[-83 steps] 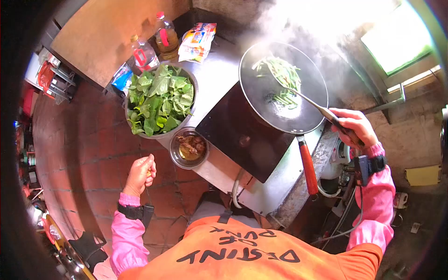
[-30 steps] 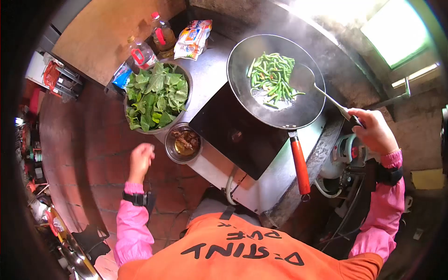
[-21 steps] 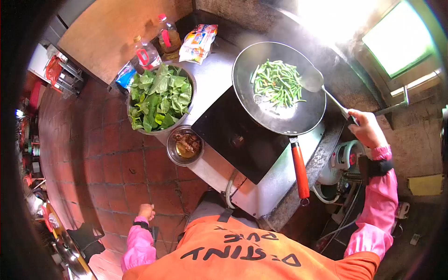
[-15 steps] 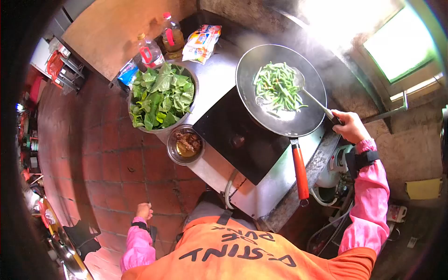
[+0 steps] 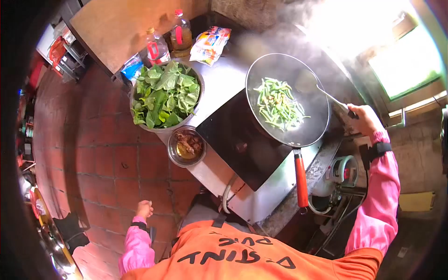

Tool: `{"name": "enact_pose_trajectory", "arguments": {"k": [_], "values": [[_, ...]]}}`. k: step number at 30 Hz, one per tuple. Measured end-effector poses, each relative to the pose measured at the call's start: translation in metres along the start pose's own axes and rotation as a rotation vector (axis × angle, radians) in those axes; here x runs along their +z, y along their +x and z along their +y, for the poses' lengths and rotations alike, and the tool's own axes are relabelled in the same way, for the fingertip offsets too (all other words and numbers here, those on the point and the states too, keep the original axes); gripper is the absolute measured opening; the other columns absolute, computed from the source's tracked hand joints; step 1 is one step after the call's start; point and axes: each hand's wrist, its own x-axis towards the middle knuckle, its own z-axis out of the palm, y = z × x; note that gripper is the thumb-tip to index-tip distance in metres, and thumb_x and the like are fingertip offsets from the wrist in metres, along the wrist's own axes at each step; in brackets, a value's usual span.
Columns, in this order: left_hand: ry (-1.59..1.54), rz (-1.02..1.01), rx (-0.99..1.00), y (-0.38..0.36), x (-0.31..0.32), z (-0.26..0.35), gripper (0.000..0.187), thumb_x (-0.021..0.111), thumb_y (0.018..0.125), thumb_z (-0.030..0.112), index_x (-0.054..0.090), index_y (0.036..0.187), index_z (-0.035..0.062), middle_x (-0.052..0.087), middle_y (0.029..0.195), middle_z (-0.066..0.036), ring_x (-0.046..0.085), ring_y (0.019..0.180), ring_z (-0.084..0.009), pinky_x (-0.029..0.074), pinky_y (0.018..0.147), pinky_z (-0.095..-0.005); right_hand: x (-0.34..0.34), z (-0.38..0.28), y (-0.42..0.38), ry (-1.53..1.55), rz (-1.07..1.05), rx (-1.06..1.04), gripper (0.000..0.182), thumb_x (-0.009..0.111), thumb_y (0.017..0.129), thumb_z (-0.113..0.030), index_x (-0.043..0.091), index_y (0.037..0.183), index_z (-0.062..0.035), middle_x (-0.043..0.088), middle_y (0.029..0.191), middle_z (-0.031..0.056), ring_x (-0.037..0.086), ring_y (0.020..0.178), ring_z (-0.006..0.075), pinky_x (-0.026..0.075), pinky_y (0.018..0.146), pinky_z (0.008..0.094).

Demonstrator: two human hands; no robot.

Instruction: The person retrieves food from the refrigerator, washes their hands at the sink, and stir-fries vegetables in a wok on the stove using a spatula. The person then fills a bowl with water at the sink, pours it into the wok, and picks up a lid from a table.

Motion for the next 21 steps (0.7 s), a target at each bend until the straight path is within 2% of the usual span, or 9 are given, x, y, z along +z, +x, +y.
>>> {"name": "enact_pose_trajectory", "arguments": {"k": [2,4,5,8,10,13,14,16,21], "values": [[-0.028,-0.007,-0.011,0.004,-0.003,-0.015,0.019,0.054,0.090,0.026,0.057,0.097,0.0083,0.058,0.064,-0.003,0.049,0.041,-0.0129,0.038,0.036,-0.0279,0.008,0.034,0.039,-0.174,0.181,-0.188,0.034,0.068,0.068,-0.006,0.067,0.102,-0.0042,0.065,0.092,0.0188,0.063,0.086,0.0325,0.049,0.077,0.0363],[-0.057,-0.008,-0.016,0.005,-0.002,-0.022,0.019,0.054,0.090,0.026,0.057,0.097,0.0084,0.058,0.065,-0.004,0.049,0.041,-0.0129,0.038,0.036,-0.0279,-0.002,0.004,0.065,-0.181,0.177,-0.053,0.030,0.068,0.068,-0.006,0.070,0.098,-0.0087,0.065,0.086,0.0169,0.063,0.082,0.0314,0.049,0.075,0.0367],[-0.055,0.008,-0.035,0.004,-0.001,-0.026,0.019,0.054,0.090,0.026,0.057,0.098,0.0084,0.058,0.065,-0.004,0.049,0.041,-0.0130,0.038,0.036,-0.0279,-0.012,-0.009,0.076,-0.179,0.132,-0.133,0.032,0.067,0.068,-0.004,0.070,0.098,-0.0120,0.065,0.087,0.0167,0.063,0.082,0.0304,0.049,0.075,0.0359],[-0.055,0.016,-0.073,0.003,-0.002,-0.034,0.022,0.054,0.090,0.026,0.057,0.102,0.0074,0.060,0.068,-0.005,0.050,0.043,-0.0133,0.040,0.038,-0.0283,-0.009,0.007,0.122,-0.107,0.177,-0.408,0.028,0.062,0.071,-0.003,0.069,0.098,-0.0055,0.067,0.084,0.0131,0.064,0.079,0.0239,0.050,0.071,0.0327],[-0.056,0.006,-0.090,0.003,-0.001,-0.039,0.025,0.054,0.090,0.025,0.057,0.105,0.0064,0.062,0.071,-0.007,0.052,0.045,-0.0136,0.042,0.040,-0.0288,-0.034,-0.043,0.114,0.118,0.184,-0.387,0.030,0.061,0.071,-0.003,0.068,0.101,-0.0037,0.067,0.080,0.0091,0.062,0.072,0.0182,0.049,0.067,0.0315],[-0.034,0.012,-0.086,0.004,-0.001,-0.036,0.025,0.054,0.089,0.026,0.057,0.106,0.0068,0.062,0.072,-0.007,0.052,0.046,-0.0139,0.042,0.041,-0.0293,-0.071,-0.084,0.109,-0.142,-0.123,-0.261,0.032,0.059,0.072,-0.002,0.067,0.103,-0.0055,0.061,0.076,0.0032,0.054,0.071,0.0128,0.045,0.064,0.0293],[-0.053,0.005,-0.078,0.008,-0.001,-0.037,0.026,0.054,0.089,0.026,0.057,0.106,0.0069,0.062,0.072,-0.007,0.052,0.046,-0.0139,0.042,0.041,-0.0295,-0.075,-0.087,0.103,-0.143,-0.126,-0.259,0.032,0.059,0.072,-0.002,0.067,0.103,-0.0055,0.061,0.076,0.0032,0.054,0.071,0.0128,0.045,0.064,0.0293],[-0.072,-0.002,-0.068,0.011,-0.001,-0.033,0.026,0.054,0.089,0.027,0.058,0.106,0.0071,0.062,0.072,-0.007,0.052,0.047,-0.0140,0.042,0.041,-0.0296,-0.080,-0.091,0.080,-0.443,0.206,-0.625,0.031,0.061,0.070,-0.004,0.069,0.099,-0.0093,0.059,0.074,0.0045,0.055,0.076,0.0168,0.045,0.071,0.0309],[-0.047,0.011,-0.037,0.014,0.001,-0.015,0.023,0.054,0.090,0.027,0.058,0.102,0.0076,0.062,0.072,-0.007,0.052,0.046,-0.0137,0.042,0.041,-0.0293,-0.097,-0.084,0.033,-0.614,0.130,-0.518,0.033,0.061,0.069,-0.004,0.068,0.100,-0.0137,0.059,0.076,0.0056,0.056,0.081,0.0223,0.044,0.078,0.0364]]}}
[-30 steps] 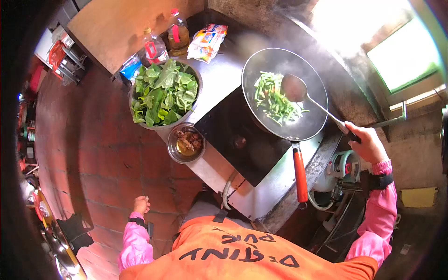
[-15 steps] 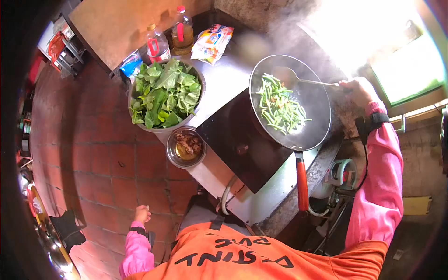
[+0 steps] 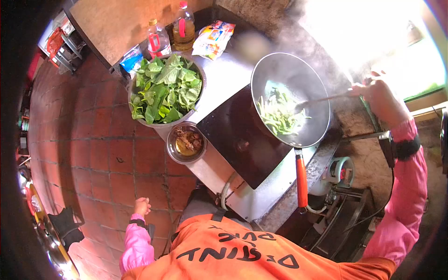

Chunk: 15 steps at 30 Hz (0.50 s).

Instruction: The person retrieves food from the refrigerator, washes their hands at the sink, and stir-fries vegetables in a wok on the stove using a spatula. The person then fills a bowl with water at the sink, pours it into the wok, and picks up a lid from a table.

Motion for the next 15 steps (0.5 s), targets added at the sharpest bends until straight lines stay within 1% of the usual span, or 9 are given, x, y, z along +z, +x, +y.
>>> {"name": "enact_pose_trajectory", "arguments": {"k": [1,3,4,7,9,10,11,13,15], "values": [[0.000,-0.001,0.003,-0.001,0.000,0.004,0.023,0.054,0.090,0.027,0.058,0.102,0.0076,0.062,0.072,-0.007,0.052,0.046,-0.0137,0.042,0.041,-0.0293,-0.003,-0.003,-0.011,0.001,-0.030,0.016,0.035,0.060,0.069,-0.003,0.067,0.101,-0.0143,0.060,0.078,0.0059,0.056,0.082,0.0231,0.044,0.078,0.0381],[0.011,-0.003,0.032,-0.003,0.002,0.009,0.022,0.055,0.090,0.026,0.059,0.100,0.0078,0.062,0.072,-0.006,0.052,0.046,-0.0133,0.042,0.041,-0.0289,-0.013,-0.022,-0.029,-0.116,-0.039,0.099,0.028,0.058,0.072,-0.004,0.068,0.097,-0.0128,0.059,0.079,0.0069,0.055,0.081,0.0235,0.045,0.074,0.0359],[0.014,-0.004,0.036,-0.001,0.002,0.011,0.022,0.055,0.090,0.026,0.059,0.100,0.0078,0.062,0.072,-0.006,0.052,0.046,-0.0133,0.042,0.041,-0.0289,-0.013,-0.033,-0.039,-0.151,-0.028,0.148,0.029,0.058,0.072,-0.005,0.065,0.099,-0.0111,0.060,0.078,0.0067,0.055,0.082,0.0230,0.045,0.073,0.0353],[0.014,-0.018,0.048,0.002,0.004,0.019,0.020,0.055,0.090,0.026,0.059,0.097,0.0079,0.062,0.071,-0.005,0.052,0.046,-0.0128,0.042,0.041,-0.0283,0.005,-0.057,-0.068,-0.087,-0.306,0.281,0.028,0.058,0.076,-0.005,0.063,0.103,-0.0111,0.060,0.076,0.0076,0.057,0.080,0.0246,0.045,0.070,0.0359],[0.036,-0.033,0.062,0.002,0.006,0.028,0.020,0.055,0.090,0.026,0.058,0.095,0.0076,0.061,0.069,-0.005,0.052,0.045,-0.0124,0.041,0.040,-0.0279,0.025,-0.076,-0.082,-0.029,-0.244,0.361,0.028,0.058,0.078,-0.006,0.063,0.105,-0.0108,0.060,0.076,0.0084,0.058,0.078,0.0263,0.046,0.069,0.0381],[0.046,-0.034,0.065,0.000,0.009,0.033,0.020,0.055,0.090,0.026,0.058,0.095,0.0076,0.061,0.069,-0.005,0.052,0.045,-0.0124,0.041,0.040,-0.0279,0.034,-0.081,-0.085,0.072,-0.246,0.445,0.031,0.059,0.079,-0.006,0.062,0.109,-0.0107,0.060,0.077,0.0094,0.059,0.077,0.0275,0.047,0.067,0.0397],[0.052,-0.041,0.069,-0.002,0.011,0.040,0.019,0.055,0.090,0.026,0.058,0.094,0.0075,0.061,0.069,-0.004,0.052,0.045,-0.0124,0.041,0.040,-0.0279,0.043,-0.087,-0.090,0.058,-0.176,0.422,0.033,0.059,0.079,-0.006,0.061,0.112,-0.0106,0.060,0.081,0.0100,0.059,0.076,0.0268,0.046,0.067,0.0390],[0.065,-0.040,0.079,-0.004,0.012,0.050,0.019,0.055,0.089,0.025,0.058,0.094,0.0074,0.061,0.068,-0.004,0.052,0.045,-0.0123,0.041,0.040,-0.0278,0.062,-0.097,-0.101,0.013,-0.065,0.417,0.036,0.058,0.079,-0.007,0.060,0.114,-0.0115,0.058,0.081,0.0092,0.058,0.074,0.0260,0.046,0.066,0.0388],[0.064,-0.061,0.090,-0.005,0.012,0.056,0.020,0.056,0.090,0.026,0.057,0.098,0.0078,0.058,0.066,-0.003,0.050,0.044,-0.0123,0.039,0.038,-0.0282,0.055,-0.098,-0.111,0.021,-0.042,0.445,0.036,0.058,0.079,-0.006,0.061,0.114,-0.0128,0.057,0.081,0.0081,0.057,0.073,0.0253,0.046,0.067,0.0382]]}}
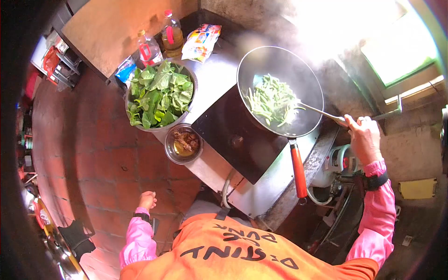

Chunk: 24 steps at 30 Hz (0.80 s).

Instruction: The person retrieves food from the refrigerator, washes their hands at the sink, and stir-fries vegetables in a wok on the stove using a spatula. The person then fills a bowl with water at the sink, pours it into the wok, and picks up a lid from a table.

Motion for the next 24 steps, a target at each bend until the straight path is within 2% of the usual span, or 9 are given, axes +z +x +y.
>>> {"name": "enact_pose_trajectory", "arguments": {"k": [6,9,14,16,17,20,21,22,24], "values": [[0.005,-0.009,0.013,-0.005,-0.005,-0.002,0.019,0.056,0.091,0.026,0.057,0.096,0.0075,0.058,0.066,-0.003,0.050,0.044,-0.0119,0.039,0.038,-0.0278,-0.030,-0.007,-0.007,0.147,0.141,0.039,0.039,0.057,0.075,-0.002,0.066,0.109,-0.0189,0.054,0.080,0.0049,0.054,0.080,0.0232,0.045,0.070,0.0350],[0.008,0.000,-0.007,-0.005,-0.002,-0.016,0.019,0.056,0.091,0.026,0.057,0.095,0.0074,0.059,0.067,-0.003,0.050,0.043,-0.0119,0.039,0.038,-0.0273,-0.059,-0.012,0.011,0.056,0.249,-0.146,0.040,0.059,0.071,-0.004,0.067,0.107,-0.0186,0.056,0.084,0.0029,0.052,0.080,0.0216,0.045,0.072,0.0355],[-0.031,0.025,-0.039,-0.007,0.001,-0.039,0.018,0.056,0.090,0.025,0.058,0.094,0.0077,0.060,0.067,-0.004,0.050,0.043,-0.0124,0.039,0.038,-0.0276,-0.098,-0.037,0.050,0.020,0.263,-0.318,0.032,0.058,0.072,-0.008,0.068,0.101,-0.0178,0.059,0.085,0.0034,0.052,0.089,0.0220,0.043,0.076,0.0352],[-0.039,0.035,-0.049,-0.007,0.002,-0.045,0.017,0.055,0.089,0.024,0.058,0.093,0.0084,0.061,0.067,-0.005,0.050,0.043,-0.0127,0.039,0.038,-0.0282,-0.108,-0.055,0.065,-0.033,0.092,-0.411,0.022,0.059,0.074,-0.012,0.068,0.093,-0.0148,0.061,0.084,0.0046,0.053,0.093,0.0218,0.042,0.078,0.0343],[-0.033,0.036,-0.052,-0.007,0.002,-0.048,0.017,0.055,0.089,0.025,0.058,0.093,0.0082,0.061,0.067,-0.005,0.050,0.044,-0.0127,0.039,0.038,-0.0281,-0.107,-0.067,0.071,-0.222,0.044,-0.421,0.024,0.058,0.076,-0.011,0.069,0.096,-0.0187,0.058,0.084,0.0028,0.054,0.088,0.0205,0.045,0.074,0.0322],[-0.068,0.035,-0.057,-0.013,0.004,-0.053,0.017,0.055,0.089,0.025,0.058,0.094,0.0082,0.060,0.067,-0.005,0.051,0.044,-0.0128,0.039,0.038,-0.0281,-0.086,-0.071,0.092,-0.272,-0.109,-0.340,0.019,0.055,0.080,-0.011,0.068,0.092,-0.0182,0.059,0.080,0.0037,0.056,0.085,0.0210,0.046,0.072,0.0327],[-0.105,0.030,-0.055,-0.016,0.002,-0.053,0.018,0.055,0.089,0.025,0.058,0.094,0.0083,0.060,0.067,-0.006,0.051,0.045,-0.0130,0.039,0.038,-0.0282,-0.085,-0.058,0.099,-0.267,0.031,-0.403,0.008,0.058,0.079,-0.015,0.066,0.080,-0.0151,0.062,0.069,0.0041,0.062,0.071,0.0201,0.048,0.066,0.0321],[-0.114,0.035,-0.059,-0.014,0.000,-0.056,0.018,0.055,0.089,0.025,0.058,0.094,0.0083,0.060,0.067,-0.006,0.051,0.045,-0.0130,0.039,0.038,-0.0282,-0.078,-0.045,0.104,-0.215,-0.057,-0.303,0.010,0.057,0.081,-0.015,0.066,0.080,-0.0152,0.061,0.070,0.0050,0.061,0.071,0.0201,0.048,0.065,0.0336],[-0.116,0.036,-0.064,-0.012,-0.003,-0.066,0.020,0.056,0.090,0.027,0.057,0.097,0.0082,0.059,0.067,-0.004,0.050,0.043,-0.0126,0.037,0.036,-0.0282,-0.083,-0.025,0.106,-0.152,0.110,-0.349,0.014,0.054,0.086,-0.017,0.067,0.081,-0.0146,0.060,0.067,0.0058,0.061,0.068,0.0216,0.048,0.063,0.0349]]}}
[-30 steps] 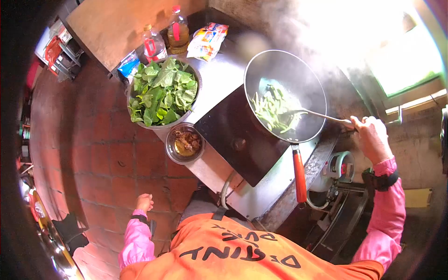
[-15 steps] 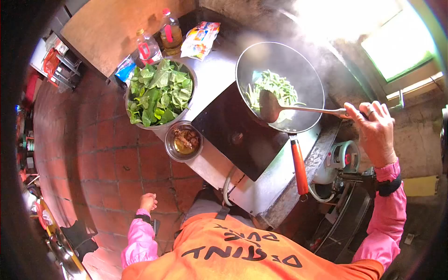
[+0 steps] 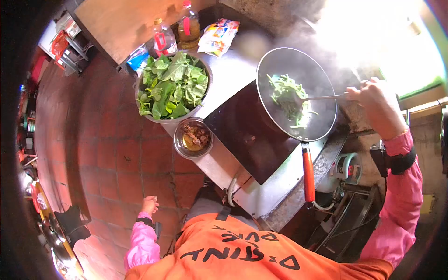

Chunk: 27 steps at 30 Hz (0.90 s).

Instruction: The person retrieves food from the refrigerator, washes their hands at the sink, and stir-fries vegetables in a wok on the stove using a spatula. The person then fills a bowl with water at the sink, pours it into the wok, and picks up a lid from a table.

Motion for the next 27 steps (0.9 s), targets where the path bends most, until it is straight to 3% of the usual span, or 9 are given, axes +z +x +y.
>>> {"name": "enact_pose_trajectory", "arguments": {"k": [6,10,12,13,15,19,22,24,27], "values": [[0.031,0.032,-0.055,0.008,-0.004,-0.004,0.019,0.056,0.089,0.025,0.058,0.099,0.0089,0.060,0.068,-0.005,0.050,0.044,-0.0129,0.040,0.039,-0.0285,-0.025,-0.024,0.010,0.053,-0.051,0.008,0.012,0.056,0.083,-0.014,0.068,0.084,-0.0149,0.060,0.066,0.0049,0.062,0.071,0.0211,0.049,0.065,0.0342],[0.054,0.004,-0.034,0.005,0.003,0.025,0.020,0.057,0.089,0.025,0.058,0.100,0.0090,0.061,0.068,-0.004,0.051,0.045,-0.0123,0.042,0.041,-0.0284,-0.025,-0.047,0.047,0.074,-0.078,0.016,0.025,0.054,0.079,-0.008,0.068,0.098,-0.0161,0.057,0.075,0.0039,0.056,0.076,0.0226,0.045,0.070,0.0350],[0.045,-0.018,0.001,0.011,0.006,0.034,0.021,0.057,0.089,0.026,0.058,0.101,0.0088,0.061,0.069,-0.003,0.051,0.046,-0.0115,0.042,0.042,-0.0281,-0.018,-0.045,0.074,0.201,-0.455,0.214,0.019,0.053,0.082,-0.011,0.069,0.092,-0.0145,0.058,0.077,0.0063,0.056,0.076,0.0255,0.046,0.069,0.0368],[0.067,-0.007,0.009,0.009,0.007,0.041,0.022,0.058,0.089,0.026,0.058,0.101,0.0081,0.061,0.069,-0.003,0.051,0.046,-0.0110,0.042,0.041,-0.0277,0.004,-0.034,0.073,0.206,-0.459,0.220,0.019,0.053,0.082,-0.011,0.069,0.092,-0.0145,0.058,0.077,0.0063,0.056,0.076,0.0255,0.046,0.069,0.0368],[0.064,-0.009,0.028,0.012,0.003,0.044,0.022,0.057,0.089,0.026,0.058,0.101,0.0081,0.061,0.069,-0.003,0.051,0.046,-0.0112,0.042,0.041,-0.0277,0.060,-0.003,0.049,0.210,0.035,0.077,0.020,0.051,0.088,-0.015,0.070,0.081,-0.0104,0.060,0.072,0.0107,0.057,0.067,0.0286,0.047,0.061,0.0383],[0.049,0.001,0.030,0.022,-0.005,0.037,0.022,0.057,0.089,0.027,0.058,0.102,0.0088,0.060,0.067,-0.003,0.051,0.044,-0.0116,0.040,0.038,-0.0266,0.052,0.020,0.010,0.323,-0.031,0.202,0.025,0.050,0.090,-0.015,0.067,0.075,-0.0040,0.058,0.066,0.0183,0.055,0.058,0.0335,0.045,0.056,0.0412],[0.071,0.011,-0.002,0.021,-0.008,0.037,0.022,0.057,0.089,0.028,0.058,0.100,0.0089,0.060,0.067,-0.003,0.051,0.044,-0.0119,0.040,0.038,-0.0271,0.055,0.032,-0.036,0.488,-0.321,0.342,0.015,0.056,0.081,-0.010,0.063,0.081,0.0028,0.047,0.063,0.0266,0.050,0.056,0.0396,0.041,0.056,0.0436],[0.093,-0.011,0.016,0.022,-0.007,0.041,0.022,0.057,0.089,0.028,0.058,0.100,0.0088,0.060,0.067,-0.003,0.051,0.044,-0.0119,0.040,0.038,-0.0273,0.063,0.017,-0.070,0.637,-0.186,0.384,0.027,0.056,0.087,-0.015,0.063,0.067,0.0029,0.052,0.062,0.0257,0.055,0.057,0.0397,0.044,0.055,0.0428],[0.124,-0.021,0.031,0.018,-0.004,0.055,0.021,0.057,0.089,0.027,0.058,0.100,0.0083,0.060,0.067,-0.003,0.051,0.044,-0.0119,0.041,0.039,-0.0275,0.048,-0.008,-0.098,0.866,-0.352,0.483,0.016,0.058,0.081,-0.007,0.063,0.091,0.0033,0.053,0.071,0.0273,0.056,0.064,0.0403,0.044,0.057,0.0414]]}}
